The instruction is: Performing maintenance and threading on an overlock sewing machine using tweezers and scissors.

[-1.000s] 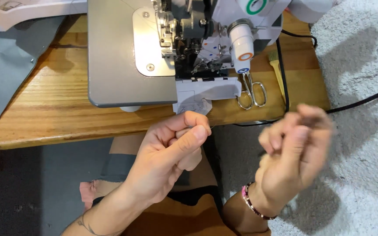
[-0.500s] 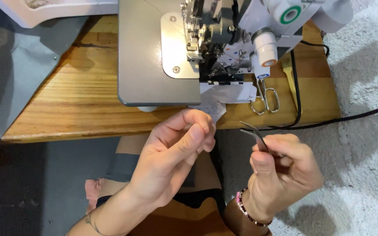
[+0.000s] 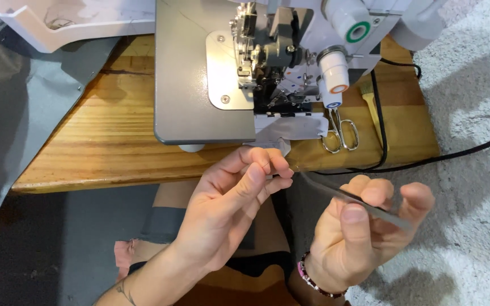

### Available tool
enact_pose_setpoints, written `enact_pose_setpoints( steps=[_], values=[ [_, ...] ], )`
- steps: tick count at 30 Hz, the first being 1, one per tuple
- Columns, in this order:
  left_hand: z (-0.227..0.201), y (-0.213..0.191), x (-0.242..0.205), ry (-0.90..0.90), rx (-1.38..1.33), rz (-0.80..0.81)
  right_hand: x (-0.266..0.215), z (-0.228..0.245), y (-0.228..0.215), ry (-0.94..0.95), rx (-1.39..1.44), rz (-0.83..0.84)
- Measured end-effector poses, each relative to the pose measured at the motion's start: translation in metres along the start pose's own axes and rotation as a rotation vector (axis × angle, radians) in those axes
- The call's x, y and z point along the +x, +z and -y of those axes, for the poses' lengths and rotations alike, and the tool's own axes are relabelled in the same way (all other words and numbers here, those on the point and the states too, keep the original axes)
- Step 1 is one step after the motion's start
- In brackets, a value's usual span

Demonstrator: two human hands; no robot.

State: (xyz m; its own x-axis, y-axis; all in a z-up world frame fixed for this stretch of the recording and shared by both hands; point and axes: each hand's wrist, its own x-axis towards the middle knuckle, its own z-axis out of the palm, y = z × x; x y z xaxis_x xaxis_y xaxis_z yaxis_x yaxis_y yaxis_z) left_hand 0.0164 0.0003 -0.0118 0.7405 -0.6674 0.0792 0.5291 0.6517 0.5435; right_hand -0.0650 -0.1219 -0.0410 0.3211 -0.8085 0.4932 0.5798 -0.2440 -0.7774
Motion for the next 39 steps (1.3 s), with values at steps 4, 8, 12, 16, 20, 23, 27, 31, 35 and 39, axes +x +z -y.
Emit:
enact_pose_setpoints(
  steps=[4, 8, 12, 16, 20, 23, 27, 31, 35, 39],
  values=[
    [0.009, 0.006, 0.005, -0.007, -0.009, -0.010, -0.003, -0.011, -0.008, -0.008, 0.242, 0.009],
    [0.020, 0.011, 0.011, -0.026, -0.061, -0.006, 0.000, -0.025, 0.003, -0.294, -0.068, -0.114],
    [0.030, 0.015, 0.015, -0.030, -0.085, -0.007, 0.000, -0.025, 0.011, -0.329, -0.061, -0.125],
    [0.035, 0.017, 0.020, -0.050, -0.132, -0.036, 0.003, -0.029, 0.013, -0.398, -0.061, -0.100],
    [0.039, 0.016, 0.022, -0.041, -0.129, -0.039, 0.004, -0.031, 0.013, -0.372, -0.062, -0.102],
    [0.042, 0.014, 0.023, 0.020, -0.079, -0.027, 0.010, -0.026, 0.018, -0.391, -0.138, -0.100],
    [0.037, 0.010, 0.021, 0.110, 0.124, -0.079, 0.017, -0.024, 0.019, -0.451, -0.230, -0.082],
    [0.031, 0.002, 0.016, 0.236, 0.411, -0.130, 0.020, -0.029, 0.014, -0.603, -0.323, -0.022],
    [0.020, -0.002, 0.013, 0.282, 0.490, -0.182, 0.022, -0.033, 0.010, -0.743, -0.275, 0.094],
    [0.014, -0.004, 0.014, 0.262, 0.493, -0.272, 0.016, -0.028, 0.013, -0.697, -0.264, 0.139]
  ],
)
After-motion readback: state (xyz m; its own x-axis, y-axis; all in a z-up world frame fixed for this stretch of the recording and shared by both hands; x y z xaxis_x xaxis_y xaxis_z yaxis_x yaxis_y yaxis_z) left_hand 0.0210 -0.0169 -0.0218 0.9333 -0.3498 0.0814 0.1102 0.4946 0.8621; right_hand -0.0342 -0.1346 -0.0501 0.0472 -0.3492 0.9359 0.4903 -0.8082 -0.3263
